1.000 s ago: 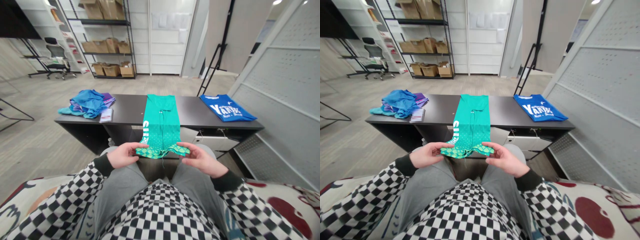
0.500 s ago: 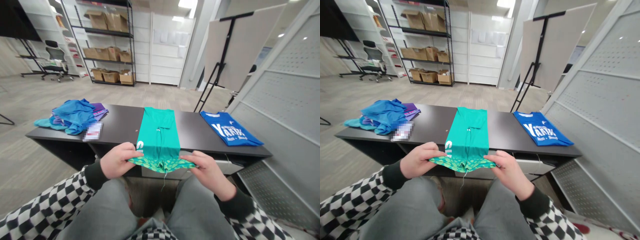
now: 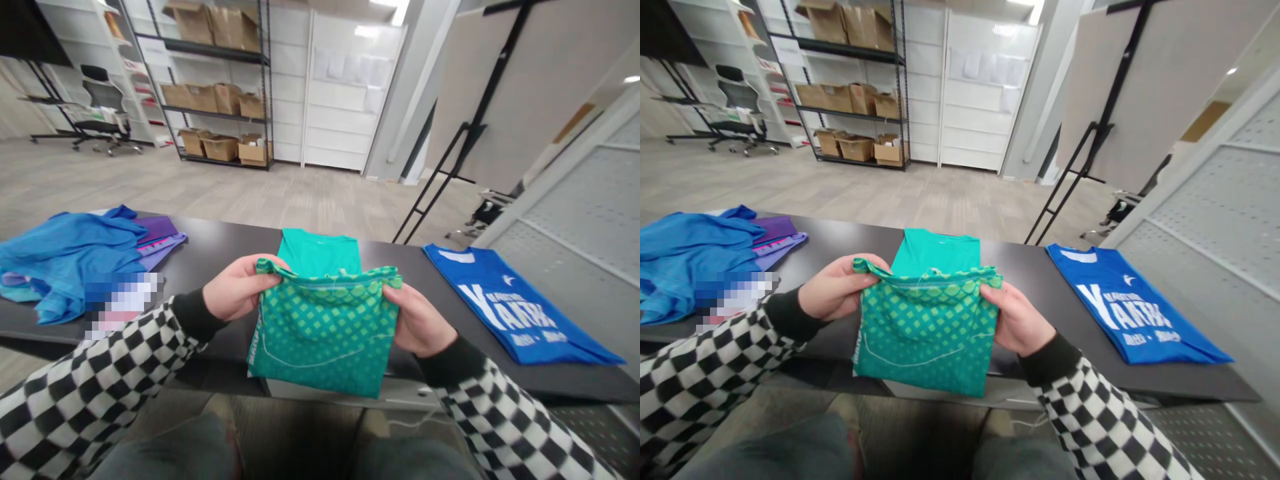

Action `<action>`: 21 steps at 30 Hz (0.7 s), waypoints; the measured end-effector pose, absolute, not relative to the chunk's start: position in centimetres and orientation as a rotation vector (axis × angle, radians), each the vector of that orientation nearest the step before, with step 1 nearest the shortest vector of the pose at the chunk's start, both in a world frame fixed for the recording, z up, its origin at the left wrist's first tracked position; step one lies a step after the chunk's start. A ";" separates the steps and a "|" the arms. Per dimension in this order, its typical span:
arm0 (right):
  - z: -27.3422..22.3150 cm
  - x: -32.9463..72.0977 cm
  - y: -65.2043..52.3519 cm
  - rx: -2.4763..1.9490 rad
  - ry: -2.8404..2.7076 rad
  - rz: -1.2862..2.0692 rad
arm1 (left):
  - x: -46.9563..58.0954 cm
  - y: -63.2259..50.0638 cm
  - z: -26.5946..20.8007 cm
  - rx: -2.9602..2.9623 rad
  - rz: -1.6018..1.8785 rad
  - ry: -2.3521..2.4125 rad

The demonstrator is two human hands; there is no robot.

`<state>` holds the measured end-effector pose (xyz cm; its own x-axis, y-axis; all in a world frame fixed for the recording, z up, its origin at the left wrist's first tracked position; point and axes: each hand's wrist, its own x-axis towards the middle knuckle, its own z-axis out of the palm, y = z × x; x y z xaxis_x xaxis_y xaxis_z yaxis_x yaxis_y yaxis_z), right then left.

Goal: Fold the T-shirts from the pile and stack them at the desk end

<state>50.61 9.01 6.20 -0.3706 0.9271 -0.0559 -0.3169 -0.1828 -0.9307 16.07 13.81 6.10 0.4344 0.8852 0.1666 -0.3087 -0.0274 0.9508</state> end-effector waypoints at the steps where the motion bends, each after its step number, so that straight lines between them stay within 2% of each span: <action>1: 6.4 50.6 10.8 -0.840 -1.125 1.718 | 16.5 15.6 6.5 1.187 1.032 0.581; 6: 6.9 50.5 22.1 -0.978 -1.103 1.634 | 19.0 26.5 7.2 1.063 1.061 0.637; 11: 3.6 50.1 31.4 -1.328 -0.934 1.456 | 20.8 35.1 3.6 0.934 1.016 1.045; 17: 0.7 51.8 33.2 -1.383 -1.144 1.341 | 19.7 35.8 1.2 0.963 1.041 1.231; 21: -0.3 52.7 33.4 -1.636 -1.233 0.919 | 19.4 35.5 0.5 1.074 1.113 1.375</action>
<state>52.73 33.38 -0.33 0.2378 0.9697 -0.0557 0.3309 -0.1348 -0.9340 19.43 35.48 0.51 -0.0801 0.9820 -0.1711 0.0374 0.1745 0.9839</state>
